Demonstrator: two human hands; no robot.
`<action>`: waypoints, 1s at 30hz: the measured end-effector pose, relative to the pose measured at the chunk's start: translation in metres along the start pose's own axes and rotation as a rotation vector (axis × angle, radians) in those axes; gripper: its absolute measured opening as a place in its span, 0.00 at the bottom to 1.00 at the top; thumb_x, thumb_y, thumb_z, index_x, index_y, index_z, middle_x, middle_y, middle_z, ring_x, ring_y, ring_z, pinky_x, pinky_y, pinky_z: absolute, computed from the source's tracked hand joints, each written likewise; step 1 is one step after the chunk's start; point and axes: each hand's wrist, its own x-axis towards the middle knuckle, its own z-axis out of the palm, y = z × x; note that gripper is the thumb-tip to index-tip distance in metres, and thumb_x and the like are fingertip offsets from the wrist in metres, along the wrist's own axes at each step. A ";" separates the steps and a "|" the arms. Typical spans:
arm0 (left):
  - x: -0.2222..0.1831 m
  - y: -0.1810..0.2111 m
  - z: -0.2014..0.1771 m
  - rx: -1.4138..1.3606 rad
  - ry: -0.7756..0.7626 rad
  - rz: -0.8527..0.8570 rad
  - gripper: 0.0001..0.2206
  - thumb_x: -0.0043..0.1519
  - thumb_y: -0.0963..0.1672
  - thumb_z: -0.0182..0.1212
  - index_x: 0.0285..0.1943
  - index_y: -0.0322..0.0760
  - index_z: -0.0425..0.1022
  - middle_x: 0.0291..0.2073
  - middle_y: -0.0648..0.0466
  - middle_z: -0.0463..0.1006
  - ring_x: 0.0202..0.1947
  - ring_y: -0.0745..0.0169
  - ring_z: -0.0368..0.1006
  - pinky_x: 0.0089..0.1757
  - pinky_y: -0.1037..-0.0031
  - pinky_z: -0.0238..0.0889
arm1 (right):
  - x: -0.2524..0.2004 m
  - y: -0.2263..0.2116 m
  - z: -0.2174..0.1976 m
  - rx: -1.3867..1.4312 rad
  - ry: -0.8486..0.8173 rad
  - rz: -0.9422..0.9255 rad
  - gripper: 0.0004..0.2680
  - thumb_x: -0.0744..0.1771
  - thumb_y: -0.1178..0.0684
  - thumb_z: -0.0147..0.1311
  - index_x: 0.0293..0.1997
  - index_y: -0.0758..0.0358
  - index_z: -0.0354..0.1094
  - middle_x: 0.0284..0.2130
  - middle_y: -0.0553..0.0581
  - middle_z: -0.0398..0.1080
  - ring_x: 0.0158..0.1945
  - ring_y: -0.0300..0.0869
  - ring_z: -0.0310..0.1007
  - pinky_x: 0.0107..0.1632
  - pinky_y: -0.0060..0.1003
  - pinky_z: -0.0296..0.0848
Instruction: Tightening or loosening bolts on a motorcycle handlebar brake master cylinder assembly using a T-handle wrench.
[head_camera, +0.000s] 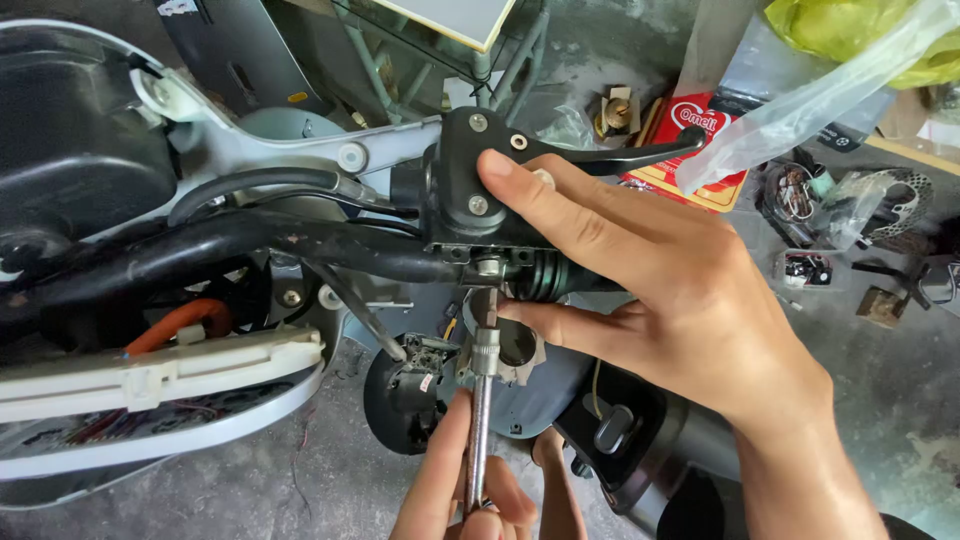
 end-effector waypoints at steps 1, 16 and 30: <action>-0.004 -0.005 0.001 -0.046 0.012 -0.016 0.30 0.64 0.48 0.63 0.70 0.36 0.51 0.32 0.46 0.73 0.23 0.68 0.67 0.30 0.74 0.64 | 0.000 0.000 0.000 -0.003 0.005 -0.004 0.29 0.59 0.51 0.71 0.67 0.53 0.60 0.58 0.64 0.70 0.48 0.54 0.75 0.52 0.42 0.75; -0.048 -0.065 -0.003 -0.465 0.119 -0.118 0.41 0.66 0.46 0.62 0.84 0.33 0.40 0.36 0.43 0.74 0.26 0.70 0.67 0.35 0.76 0.65 | 0.001 -0.001 0.001 -0.018 0.004 -0.001 0.29 0.60 0.51 0.71 0.67 0.55 0.61 0.59 0.64 0.69 0.52 0.56 0.75 0.54 0.43 0.75; -0.059 -0.097 0.014 0.514 0.393 0.041 0.27 0.72 0.40 0.40 0.83 0.36 0.43 0.44 0.59 0.74 0.32 0.80 0.68 0.42 0.85 0.67 | -0.004 0.000 -0.001 0.009 -0.005 0.024 0.30 0.61 0.50 0.71 0.70 0.53 0.61 0.60 0.62 0.71 0.51 0.52 0.77 0.54 0.42 0.77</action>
